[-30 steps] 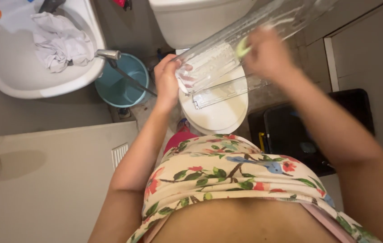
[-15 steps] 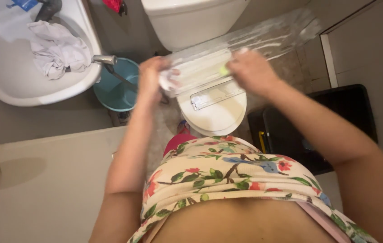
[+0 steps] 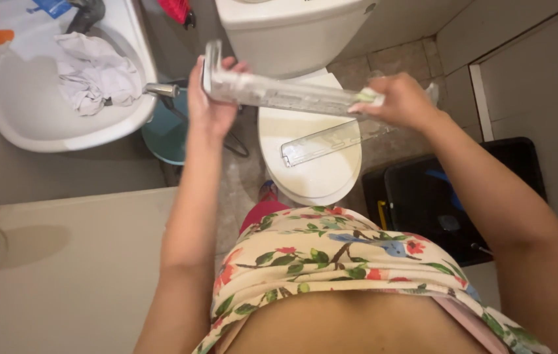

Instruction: The recorder washes and scrubs clear plastic trays using a sponge and detergent in a bathroom area.

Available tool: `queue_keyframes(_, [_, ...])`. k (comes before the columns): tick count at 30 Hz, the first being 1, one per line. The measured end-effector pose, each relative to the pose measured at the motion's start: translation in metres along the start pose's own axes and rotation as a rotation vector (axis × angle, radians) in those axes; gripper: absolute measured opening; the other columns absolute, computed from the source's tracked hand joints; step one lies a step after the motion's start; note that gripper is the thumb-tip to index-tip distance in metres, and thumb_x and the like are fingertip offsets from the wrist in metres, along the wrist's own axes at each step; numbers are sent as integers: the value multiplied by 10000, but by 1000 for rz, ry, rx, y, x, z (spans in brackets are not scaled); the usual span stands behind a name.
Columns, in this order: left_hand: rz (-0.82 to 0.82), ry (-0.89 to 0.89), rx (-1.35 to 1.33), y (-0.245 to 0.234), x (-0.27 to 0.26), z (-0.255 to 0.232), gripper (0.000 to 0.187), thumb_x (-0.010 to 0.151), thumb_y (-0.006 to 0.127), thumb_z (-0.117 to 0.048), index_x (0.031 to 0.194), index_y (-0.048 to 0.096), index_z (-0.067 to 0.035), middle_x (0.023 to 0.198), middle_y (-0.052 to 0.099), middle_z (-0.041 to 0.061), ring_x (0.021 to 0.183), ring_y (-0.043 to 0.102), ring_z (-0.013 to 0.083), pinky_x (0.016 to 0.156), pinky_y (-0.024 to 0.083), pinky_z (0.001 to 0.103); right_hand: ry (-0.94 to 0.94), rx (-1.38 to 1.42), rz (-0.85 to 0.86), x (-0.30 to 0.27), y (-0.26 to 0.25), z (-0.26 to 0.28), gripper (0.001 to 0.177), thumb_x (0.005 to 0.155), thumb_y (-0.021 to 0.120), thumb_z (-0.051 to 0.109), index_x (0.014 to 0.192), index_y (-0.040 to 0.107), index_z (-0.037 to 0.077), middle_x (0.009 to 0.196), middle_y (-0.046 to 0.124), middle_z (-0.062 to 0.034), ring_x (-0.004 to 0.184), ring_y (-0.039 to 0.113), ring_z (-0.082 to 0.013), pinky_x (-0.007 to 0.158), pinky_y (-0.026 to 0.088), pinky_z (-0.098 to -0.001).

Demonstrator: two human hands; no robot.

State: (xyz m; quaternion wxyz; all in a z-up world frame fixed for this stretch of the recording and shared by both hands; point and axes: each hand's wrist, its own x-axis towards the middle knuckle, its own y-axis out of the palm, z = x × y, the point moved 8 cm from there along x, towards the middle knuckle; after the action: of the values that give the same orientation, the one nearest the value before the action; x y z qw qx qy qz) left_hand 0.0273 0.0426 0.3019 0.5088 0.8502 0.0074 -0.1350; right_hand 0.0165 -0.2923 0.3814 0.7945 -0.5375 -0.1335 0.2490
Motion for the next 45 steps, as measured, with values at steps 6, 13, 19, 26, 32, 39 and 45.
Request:
queue_keyframes(6, [63,191,-168,72,-8,2,501,920,629,-508,1236,687,-123,1116,721,44,1046,654,244,848,526,416,454,664,-47,13,59,-90,445,1034,640,485,903,751,74,740,705,-56,640,623,-162,590,502,-343])
queue_keyframes(13, [-171,415,-190,74,8,14,383,926,678,-397,1127,666,-71,1041,711,55,973,696,237,843,584,387,740,937,-338,32,60,-64,357,1008,727,383,1032,716,27,855,695,-63,751,644,-161,689,537,-348])
queue_keyframes(19, [-319,478,34,64,13,47,361,974,687,-366,980,650,-7,849,655,74,708,646,173,620,528,307,245,1068,-703,42,-13,11,402,1025,702,94,1380,516,74,1270,637,-117,1120,665,-160,943,607,-333])
queue_keyframes(26, [-261,482,215,99,-3,53,358,990,627,-343,884,665,-3,766,635,32,667,600,127,608,489,300,-361,29,-687,11,-116,193,415,907,674,134,1319,626,142,1391,565,-184,1212,591,-437,1036,468,-513])
queue_keyframes(32, [-236,556,624,127,-18,60,407,1039,535,-323,745,609,-50,651,548,-20,603,473,94,547,383,311,17,182,-416,64,-87,113,301,942,674,167,1202,692,17,1172,682,-241,1090,642,-460,944,496,-513])
queue_keyframes(39, [-240,530,664,132,-19,69,521,1063,528,-332,630,445,-55,571,429,-35,539,396,98,502,318,334,191,402,-418,70,-83,85,275,928,653,162,1156,688,11,1067,740,-213,1016,719,-394,881,544,-450])
queue_keyframes(45, [-182,662,656,133,-26,40,522,1087,500,-359,678,545,-38,630,522,-35,616,423,76,562,371,339,-304,223,-488,16,-84,161,460,923,659,104,1382,660,67,1524,572,-198,1447,460,-433,1228,264,-596])
